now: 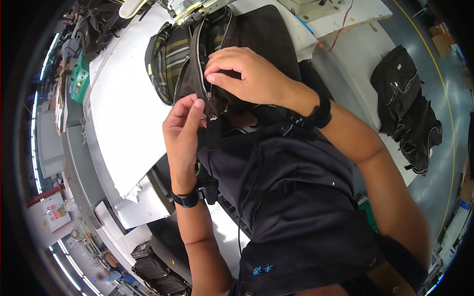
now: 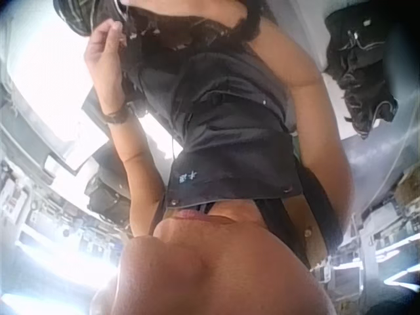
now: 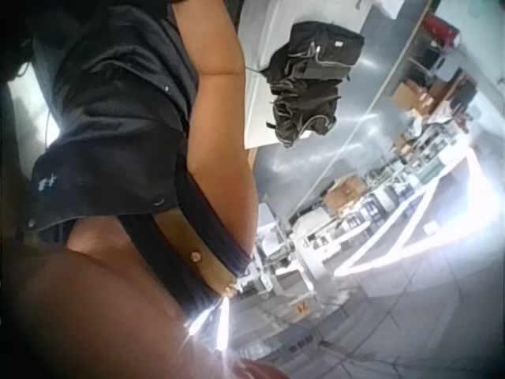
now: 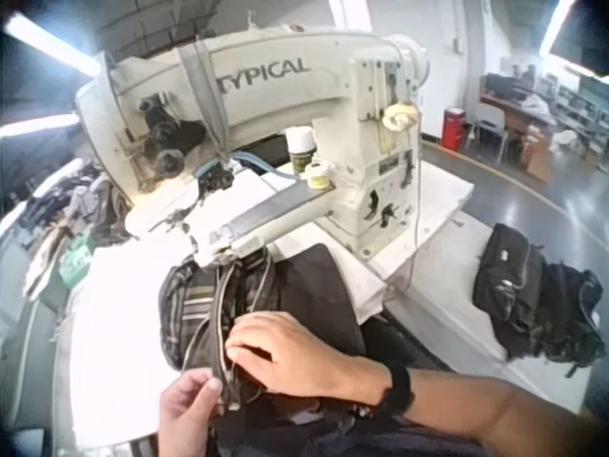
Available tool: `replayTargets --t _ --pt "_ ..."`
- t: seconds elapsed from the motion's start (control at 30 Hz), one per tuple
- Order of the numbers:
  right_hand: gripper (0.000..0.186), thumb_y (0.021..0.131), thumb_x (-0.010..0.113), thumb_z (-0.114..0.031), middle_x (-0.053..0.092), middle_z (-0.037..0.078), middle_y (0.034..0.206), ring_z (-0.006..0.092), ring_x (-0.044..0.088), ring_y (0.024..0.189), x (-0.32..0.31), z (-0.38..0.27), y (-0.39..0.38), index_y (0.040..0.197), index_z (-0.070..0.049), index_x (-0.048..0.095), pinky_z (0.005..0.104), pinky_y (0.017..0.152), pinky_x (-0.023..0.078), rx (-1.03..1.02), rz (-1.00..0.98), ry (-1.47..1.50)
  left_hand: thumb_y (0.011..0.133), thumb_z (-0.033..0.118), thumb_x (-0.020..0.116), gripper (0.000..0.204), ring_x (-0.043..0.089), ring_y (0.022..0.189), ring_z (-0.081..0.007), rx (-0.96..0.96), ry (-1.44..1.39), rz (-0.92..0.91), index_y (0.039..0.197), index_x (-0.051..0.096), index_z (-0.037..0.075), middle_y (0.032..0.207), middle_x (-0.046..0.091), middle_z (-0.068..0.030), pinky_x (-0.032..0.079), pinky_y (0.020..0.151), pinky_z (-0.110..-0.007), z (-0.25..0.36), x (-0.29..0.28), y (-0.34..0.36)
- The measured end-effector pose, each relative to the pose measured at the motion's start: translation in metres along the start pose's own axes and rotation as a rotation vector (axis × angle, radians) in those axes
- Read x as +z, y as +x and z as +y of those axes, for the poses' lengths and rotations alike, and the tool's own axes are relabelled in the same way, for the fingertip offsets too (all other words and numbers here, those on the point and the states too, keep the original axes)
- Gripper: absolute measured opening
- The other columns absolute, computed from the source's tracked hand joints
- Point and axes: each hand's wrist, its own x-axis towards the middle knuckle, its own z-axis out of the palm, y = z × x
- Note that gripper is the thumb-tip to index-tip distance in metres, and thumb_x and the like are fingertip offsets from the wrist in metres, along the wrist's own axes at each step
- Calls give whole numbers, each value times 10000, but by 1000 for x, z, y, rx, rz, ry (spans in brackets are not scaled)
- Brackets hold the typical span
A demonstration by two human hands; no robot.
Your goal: Sewing together components of a leather or heavy fabric bag using an industrial sewing machine.
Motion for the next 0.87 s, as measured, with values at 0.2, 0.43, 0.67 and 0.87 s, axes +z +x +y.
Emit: replayTargets --t 0.2,0.43,0.67,0.87 --pt "230 951 690 -187 706 76 1200 280 616 1216 -11 -7 -5 1159 -96 728 434 1058 437 -59 -62 -233 1035 189 701 222 492 678 -7 51 94 92 1145 733 -1 852 656 58 350 600 -176 5 -15 -1" --pt "314 973 699 -115 696 129 1222 289 647 1187 -44 -5 -28 1280 -53 679 380 1004 507 76 155 -283 1043 188 692 234 579 746 -30 -67 74 118 1156 731 -14 910 704 22 439 672 -182 11 -62 -4" --pt "219 1018 688 -231 581 63 672 130 501 574 -75 -23 -84 959 -20 687 300 572 448 646 29 -142 1010 214 726 249 624 874 -89 115 526 43 1174 698 29 1020 696 -6 487 698 -235 49 -51 -4" --pt "232 1005 708 -227 559 100 643 166 459 543 -65 -32 -81 919 -14 677 323 542 418 591 89 -177 936 204 785 315 677 892 -199 441 1179 43 1192 691 45 1117 711 -95 548 730 -367 70 -9 12"
